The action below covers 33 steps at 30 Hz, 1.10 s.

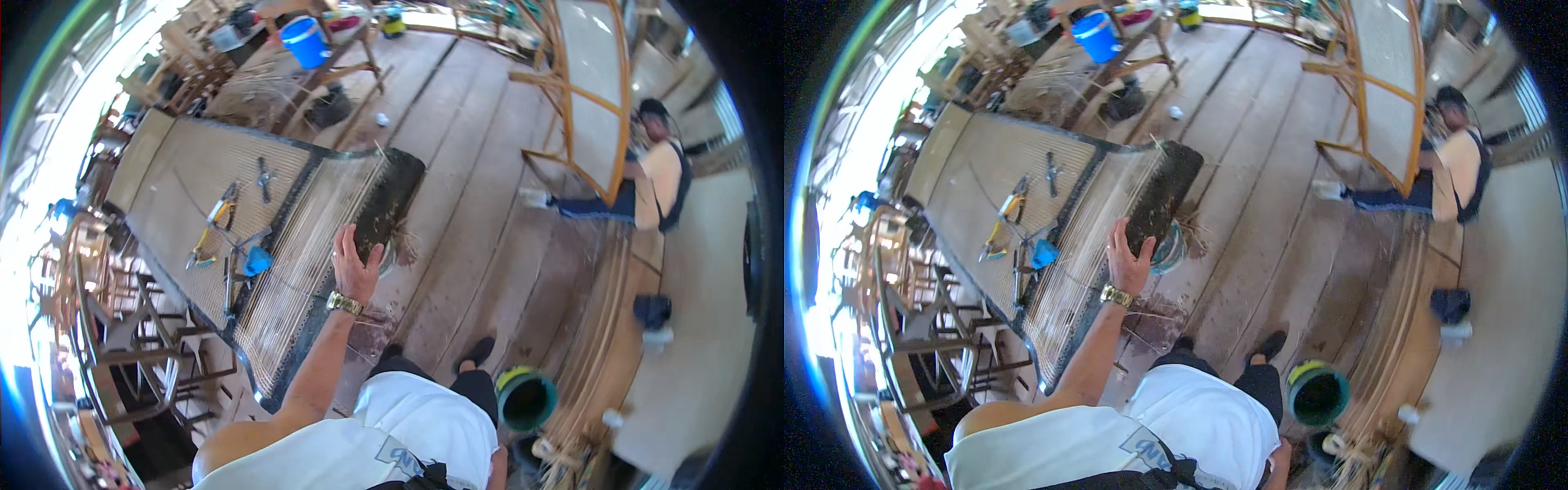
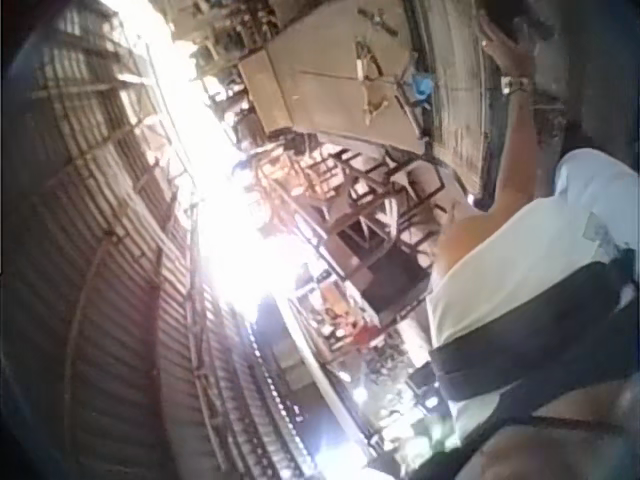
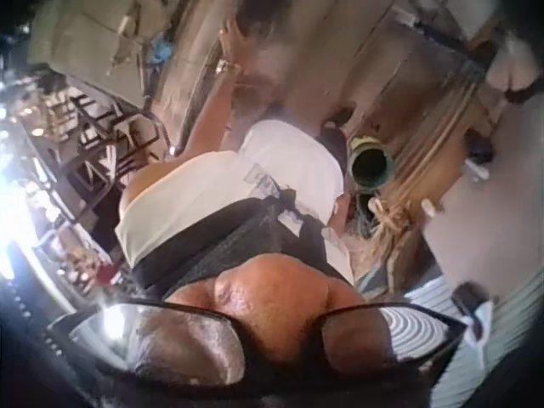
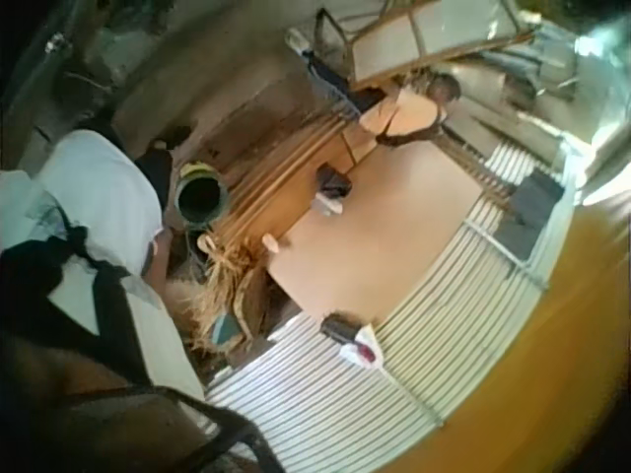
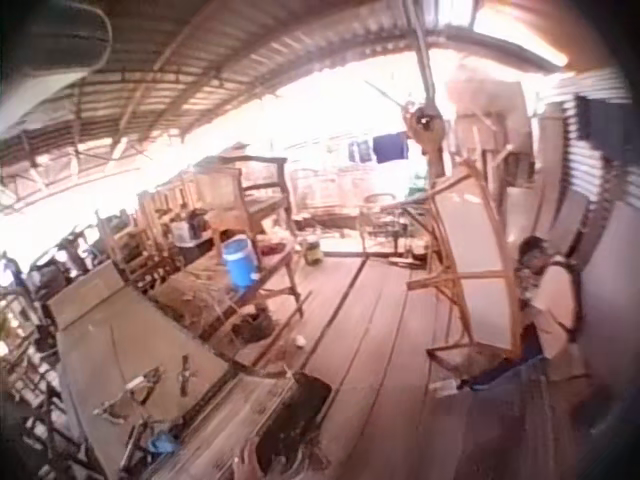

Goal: Repairing a rattan chair seat using tools and preparing new rattan strips for weaving.

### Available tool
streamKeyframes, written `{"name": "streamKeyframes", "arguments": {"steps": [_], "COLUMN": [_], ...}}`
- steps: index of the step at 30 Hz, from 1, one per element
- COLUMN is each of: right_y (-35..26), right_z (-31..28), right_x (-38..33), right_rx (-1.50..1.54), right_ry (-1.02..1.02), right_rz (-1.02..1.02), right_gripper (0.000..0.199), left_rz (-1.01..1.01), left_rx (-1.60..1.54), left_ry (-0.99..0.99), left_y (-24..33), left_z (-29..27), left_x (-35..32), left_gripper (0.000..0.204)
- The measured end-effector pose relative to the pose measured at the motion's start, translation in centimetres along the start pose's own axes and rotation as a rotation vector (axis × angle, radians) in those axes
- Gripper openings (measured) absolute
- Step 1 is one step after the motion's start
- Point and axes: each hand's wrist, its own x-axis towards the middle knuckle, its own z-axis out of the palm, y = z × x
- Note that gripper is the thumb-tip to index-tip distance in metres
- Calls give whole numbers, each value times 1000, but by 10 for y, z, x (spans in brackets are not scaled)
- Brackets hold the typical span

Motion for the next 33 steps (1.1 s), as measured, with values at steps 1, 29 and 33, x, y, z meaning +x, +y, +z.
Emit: {"name": "streamKeyframes", "arguments": {"steps": [1,29,33], "right_y": [-18,-699,-768], "right_z": [-15,223,290], "right_x": [26,199,225], "right_rx": [-28,-1377,-1434], "right_ry": [-30,-380,-449], "right_rz": [-17,-958,-990], "right_gripper": [19,34,34], "left_rz": [-152,-527,-516], "left_rx": [42,568,450], "left_ry": [-6,387,381], "left_y": [0,34,40], "left_z": [5,90,125], "left_x": [3,89,154], "left_gripper": [68,73,67]}}
